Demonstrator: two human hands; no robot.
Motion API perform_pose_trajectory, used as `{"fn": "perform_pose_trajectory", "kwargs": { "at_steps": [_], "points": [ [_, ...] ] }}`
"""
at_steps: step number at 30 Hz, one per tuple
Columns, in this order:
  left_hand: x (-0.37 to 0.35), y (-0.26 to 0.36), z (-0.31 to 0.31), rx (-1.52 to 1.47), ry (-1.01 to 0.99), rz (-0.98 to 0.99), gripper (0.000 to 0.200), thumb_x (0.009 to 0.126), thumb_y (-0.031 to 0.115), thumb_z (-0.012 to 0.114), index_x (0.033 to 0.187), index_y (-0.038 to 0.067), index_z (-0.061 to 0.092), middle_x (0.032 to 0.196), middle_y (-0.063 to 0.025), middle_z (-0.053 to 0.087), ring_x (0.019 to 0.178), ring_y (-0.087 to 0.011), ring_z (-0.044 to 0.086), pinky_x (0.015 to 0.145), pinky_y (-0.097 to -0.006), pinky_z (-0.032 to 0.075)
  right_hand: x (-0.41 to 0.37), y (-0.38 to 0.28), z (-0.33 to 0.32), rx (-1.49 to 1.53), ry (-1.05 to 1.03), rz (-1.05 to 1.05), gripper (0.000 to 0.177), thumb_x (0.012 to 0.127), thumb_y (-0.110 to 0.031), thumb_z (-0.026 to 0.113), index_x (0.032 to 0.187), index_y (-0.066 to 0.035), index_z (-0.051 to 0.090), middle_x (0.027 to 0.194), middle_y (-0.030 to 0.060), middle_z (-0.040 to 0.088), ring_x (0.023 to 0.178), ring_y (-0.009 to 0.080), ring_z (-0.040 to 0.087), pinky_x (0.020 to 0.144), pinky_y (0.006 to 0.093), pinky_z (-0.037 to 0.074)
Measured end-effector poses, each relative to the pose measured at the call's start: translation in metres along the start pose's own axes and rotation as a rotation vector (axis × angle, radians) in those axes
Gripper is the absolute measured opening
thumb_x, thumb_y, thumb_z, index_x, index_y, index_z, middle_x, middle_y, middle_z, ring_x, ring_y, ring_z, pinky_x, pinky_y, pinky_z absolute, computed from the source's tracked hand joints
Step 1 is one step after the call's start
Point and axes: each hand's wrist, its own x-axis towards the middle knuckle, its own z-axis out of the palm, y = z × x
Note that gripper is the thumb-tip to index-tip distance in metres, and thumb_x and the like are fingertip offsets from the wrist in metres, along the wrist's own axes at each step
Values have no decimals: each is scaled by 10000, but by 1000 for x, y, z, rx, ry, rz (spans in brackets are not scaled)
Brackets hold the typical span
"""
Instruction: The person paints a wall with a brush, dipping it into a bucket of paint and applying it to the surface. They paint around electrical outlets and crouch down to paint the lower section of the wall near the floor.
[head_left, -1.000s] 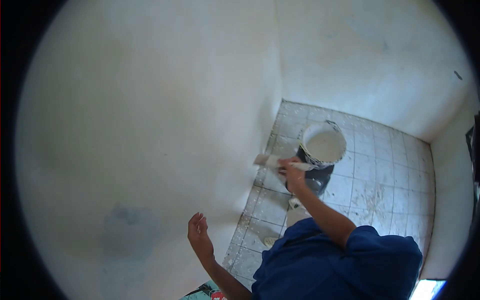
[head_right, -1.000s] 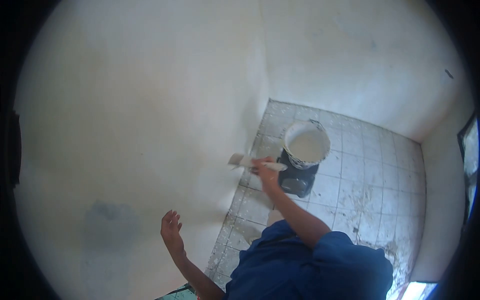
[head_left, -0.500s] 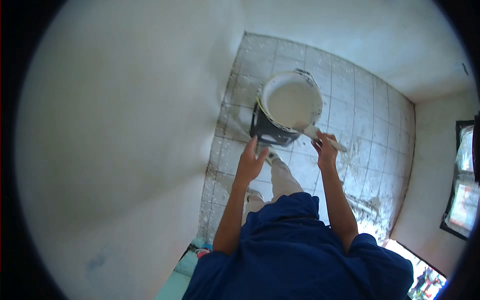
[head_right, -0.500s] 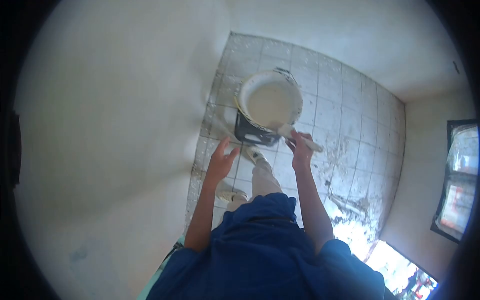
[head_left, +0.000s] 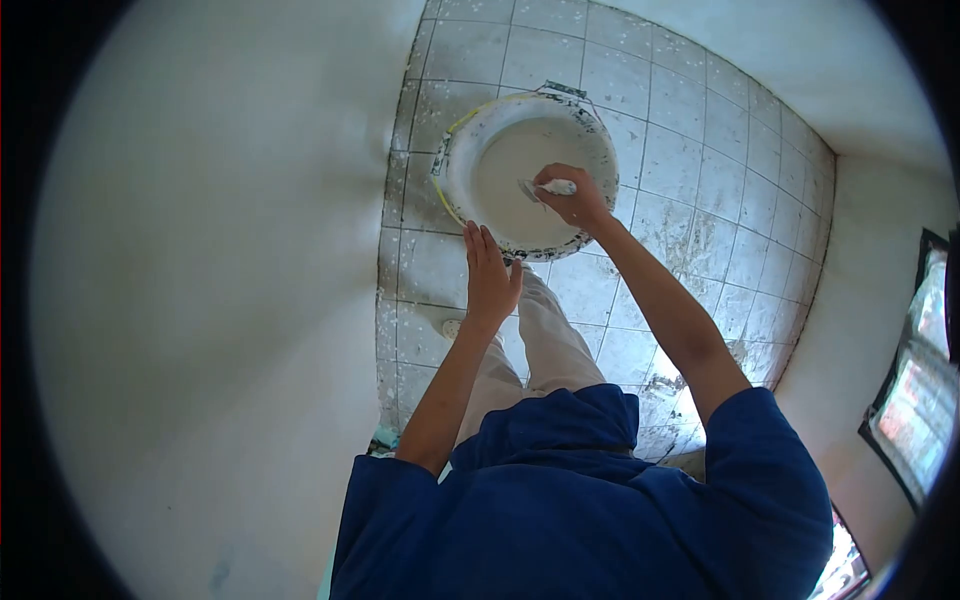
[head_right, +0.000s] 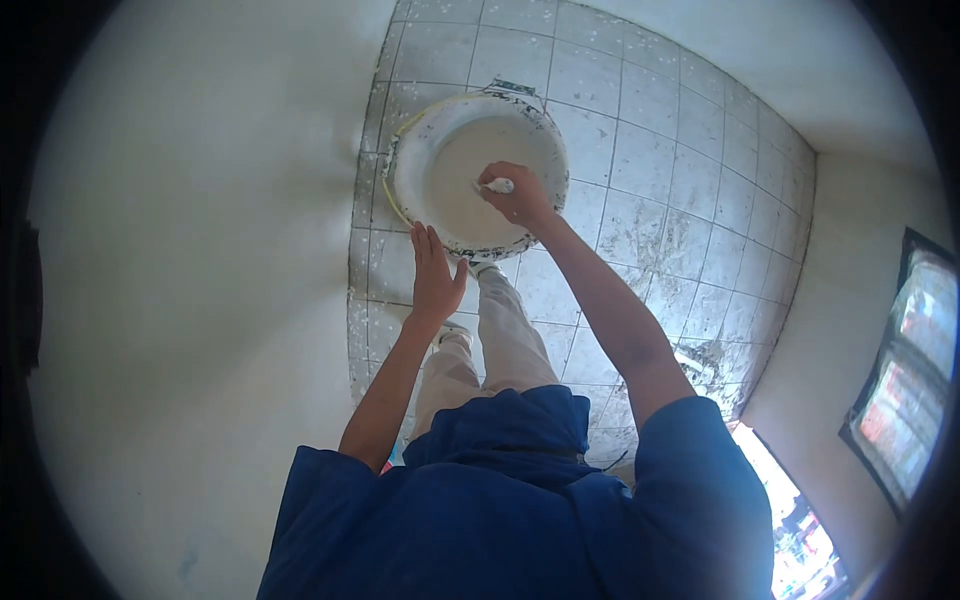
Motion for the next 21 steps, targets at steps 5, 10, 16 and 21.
{"fn": "perform_pose_trajectory", "kwargs": {
  "at_steps": [5,10,16,21],
  "points": [
    [0,-7,-4,21,-2,6,720,840,180,563,1350,-164,189,1457,-319,100,1378,-427,90,1107,-472,188,36,39,29,-90,-243,-5,136,726,-137,704,836,-88,640,753,50,633,669,194,593,624,315,461],
    [-1,-7,-10,-8,-17,-50,704,832,145,562,1368,-128,195,1472,-280,125,1383,-398,122,1092,-498,213,48,51,38,-62,-459,294,151,719,-93,710,846,-56,637,759,21,629,676,116,573,631,280,464],
    [0,-4,-8,-11,0,-85,719,810,131,571,1373,-116,197,1479,-259,133,1389,-375,128,1087,-503,226,36,28,9,18,-235,183,103,764,-141,683,838,-75,653,799,13,632,691,121,581,642,284,466],
    [-1,1,-15,49,-37,-74,713,820,138,558,1365,-137,188,1473,-280,116,1385,-388,118,1105,-452,206,-23,-23,-26,-301,-98,62,61,790,-127,674,818,-73,668,862,71,638,785,205,626,707,296,479]
  ]
}}
